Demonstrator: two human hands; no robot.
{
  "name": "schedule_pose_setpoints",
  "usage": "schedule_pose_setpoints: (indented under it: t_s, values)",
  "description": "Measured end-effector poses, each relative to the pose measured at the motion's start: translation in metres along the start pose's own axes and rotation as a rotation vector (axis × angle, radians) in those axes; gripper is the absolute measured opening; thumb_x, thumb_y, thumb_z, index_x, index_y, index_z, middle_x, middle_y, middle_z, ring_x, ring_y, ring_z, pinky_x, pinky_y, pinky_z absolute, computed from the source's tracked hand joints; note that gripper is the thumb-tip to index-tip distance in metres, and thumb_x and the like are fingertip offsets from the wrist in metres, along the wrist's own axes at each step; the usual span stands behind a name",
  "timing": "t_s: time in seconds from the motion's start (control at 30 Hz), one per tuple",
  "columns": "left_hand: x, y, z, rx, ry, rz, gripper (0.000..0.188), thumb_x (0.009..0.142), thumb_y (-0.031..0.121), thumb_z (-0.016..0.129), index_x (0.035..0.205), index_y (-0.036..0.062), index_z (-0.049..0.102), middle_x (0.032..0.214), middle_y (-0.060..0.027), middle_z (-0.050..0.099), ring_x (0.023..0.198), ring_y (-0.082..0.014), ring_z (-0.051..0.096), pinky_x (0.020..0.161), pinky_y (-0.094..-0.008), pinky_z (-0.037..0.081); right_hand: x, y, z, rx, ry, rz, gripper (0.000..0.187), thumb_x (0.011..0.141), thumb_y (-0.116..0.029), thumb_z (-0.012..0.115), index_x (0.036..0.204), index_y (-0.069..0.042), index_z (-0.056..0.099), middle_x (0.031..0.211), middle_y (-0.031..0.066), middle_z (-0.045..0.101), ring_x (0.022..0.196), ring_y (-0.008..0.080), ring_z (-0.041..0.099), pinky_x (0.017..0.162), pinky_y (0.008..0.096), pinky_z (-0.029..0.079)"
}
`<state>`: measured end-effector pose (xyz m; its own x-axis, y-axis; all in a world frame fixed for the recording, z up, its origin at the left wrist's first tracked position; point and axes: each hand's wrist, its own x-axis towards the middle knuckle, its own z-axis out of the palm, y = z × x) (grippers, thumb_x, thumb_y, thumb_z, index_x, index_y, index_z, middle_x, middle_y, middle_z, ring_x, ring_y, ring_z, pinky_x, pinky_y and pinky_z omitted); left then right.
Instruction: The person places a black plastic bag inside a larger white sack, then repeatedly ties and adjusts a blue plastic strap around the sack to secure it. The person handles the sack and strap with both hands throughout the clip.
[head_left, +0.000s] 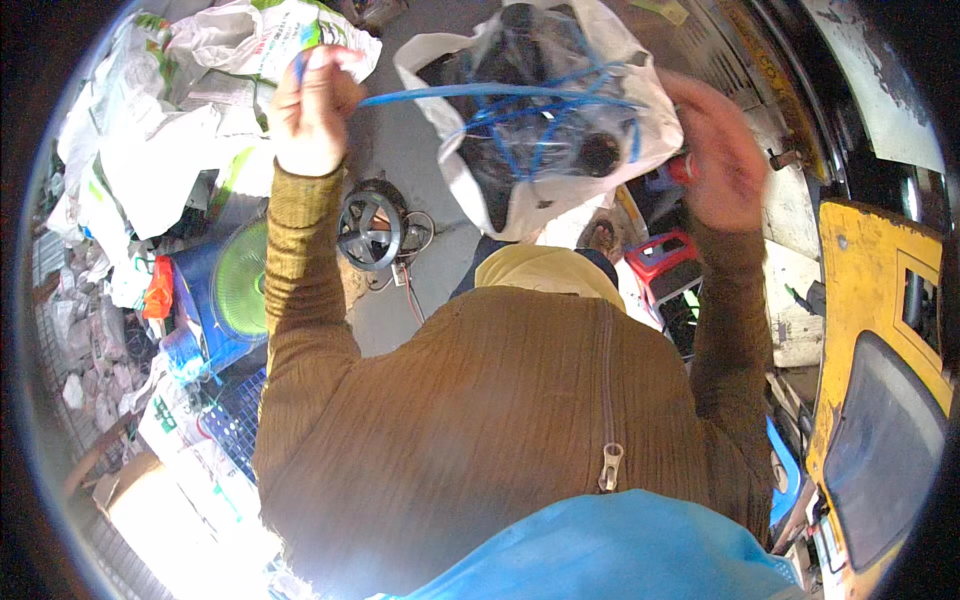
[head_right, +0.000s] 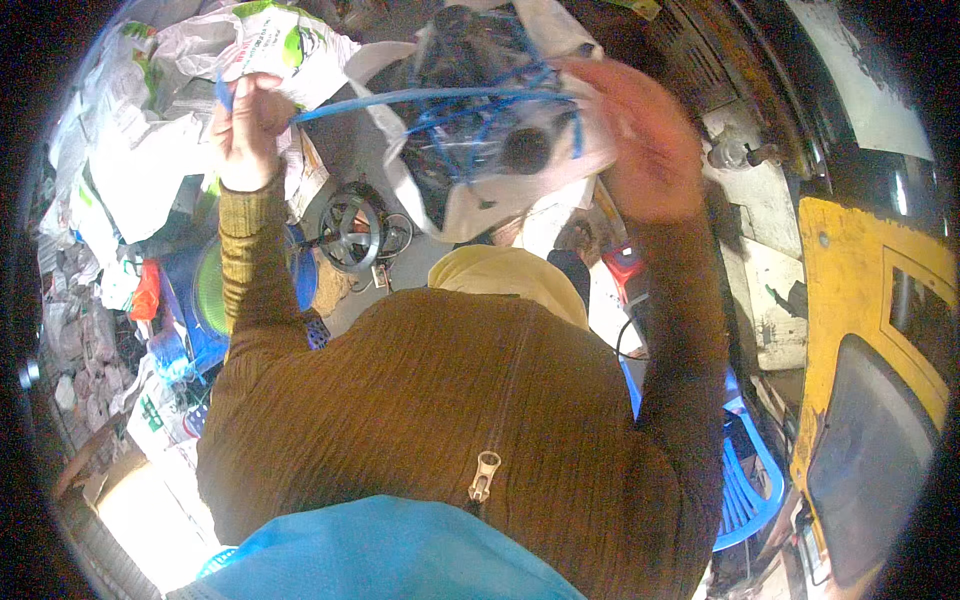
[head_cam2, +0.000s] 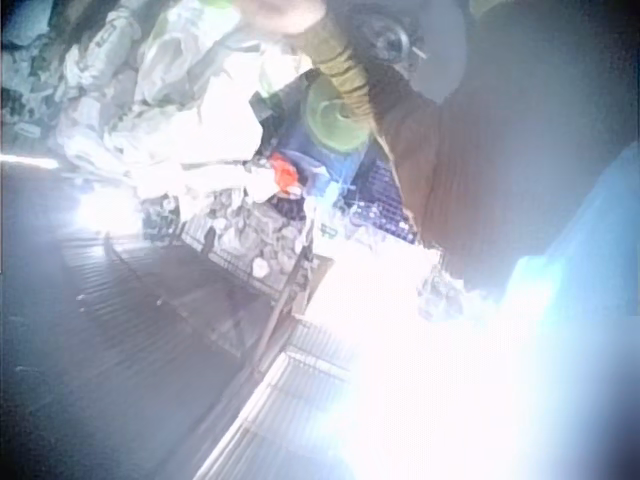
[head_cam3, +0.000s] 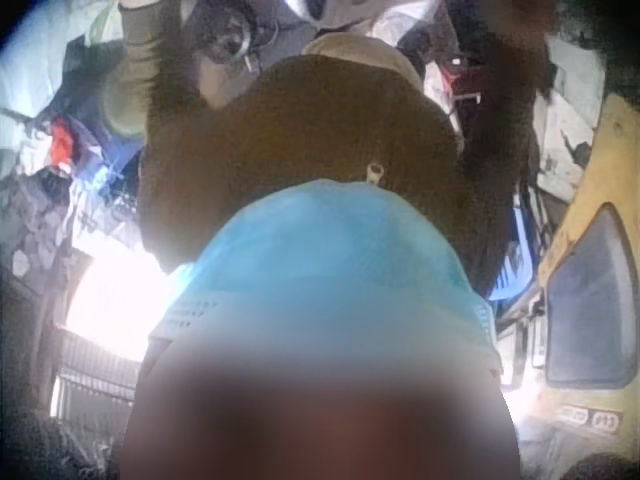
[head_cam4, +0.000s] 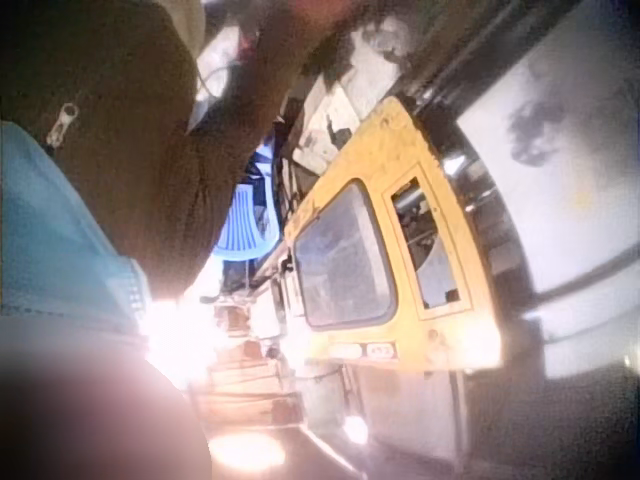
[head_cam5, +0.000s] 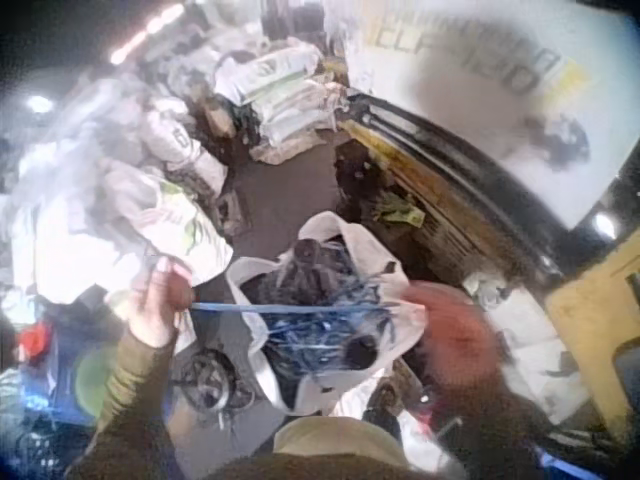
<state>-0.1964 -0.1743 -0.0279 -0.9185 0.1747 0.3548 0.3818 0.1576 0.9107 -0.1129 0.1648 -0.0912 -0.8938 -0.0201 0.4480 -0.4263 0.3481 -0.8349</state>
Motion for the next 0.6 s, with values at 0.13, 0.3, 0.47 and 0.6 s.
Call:
schedule_pose_setpoints:
  t_s: [0.13, 0.3, 0.47, 0.6]
  values:
    - [0.021, -0.006, -0.018, -0.088, -0.234, 0.045, 0.028, 0.095, 0.019, 0.037, 0.093, -0.0004, 0.057, 0.06, 0.0018, 0.045, 0.054, -0.007, 0.037, 0.049, -0.0237, 0.029, 0.094, -0.064, 0.14, -0.008, -0.328, 0.005, 0.033, 0.088, -0.013, 0.053, 0.119, -0.001, 0.051, 0.108, 0.0121, 0.059, 0.103, 0.0193, 0.054, 0.091, 0.0289, 0.04]
    - [0.059, -0.044, -0.015, -0.551, -0.314, -0.029, 0.024, 0.095, 0.018, 0.038, 0.086, 0.0029, 0.054, 0.061, 0.0058, 0.04, 0.054, -0.0028, 0.035, 0.052, -0.0167, 0.031, 0.097, -0.056, 0.197, 0.292, -0.032, 0.351, 0.023, 0.085, -0.012, 0.058, 0.106, -0.003, 0.061, 0.086, 0.0028, 0.062, 0.066, 0.0045, 0.053, 0.057, 0.0184, 0.042]
    - [0.106, -0.104, -0.041, -0.708, -0.443, 0.07, 0.019, 0.094, 0.018, 0.042, 0.107, 0.0058, 0.048, 0.081, -0.0045, 0.051, 0.078, -0.0098, 0.048, 0.071, -0.0249, 0.041, 0.121, -0.079, 0.198, 0.208, 0.423, 0.461, 0.01, 0.081, -0.006, 0.06, 0.088, -0.001, 0.065, 0.077, 0.0045, 0.062, 0.059, 0.006, 0.049, 0.051, 0.0176, 0.036]
    - [0.072, -0.153, -0.044, 0.837, -0.725, -0.207, 0.038, 0.08, 0.036, 0.052, 0.078, 0.0008, 0.064, 0.069, -0.0184, 0.062, 0.072, -0.0321, 0.063, 0.067, -0.0391, 0.05, 0.135, -0.075, 0.221, -0.176, 0.503, 0.131, 0.016, 0.082, -0.012, 0.053, 0.083, -0.001, 0.064, 0.073, 0.0103, 0.063, 0.062, 0.0193, 0.059, 0.056, 0.0294, 0.047]
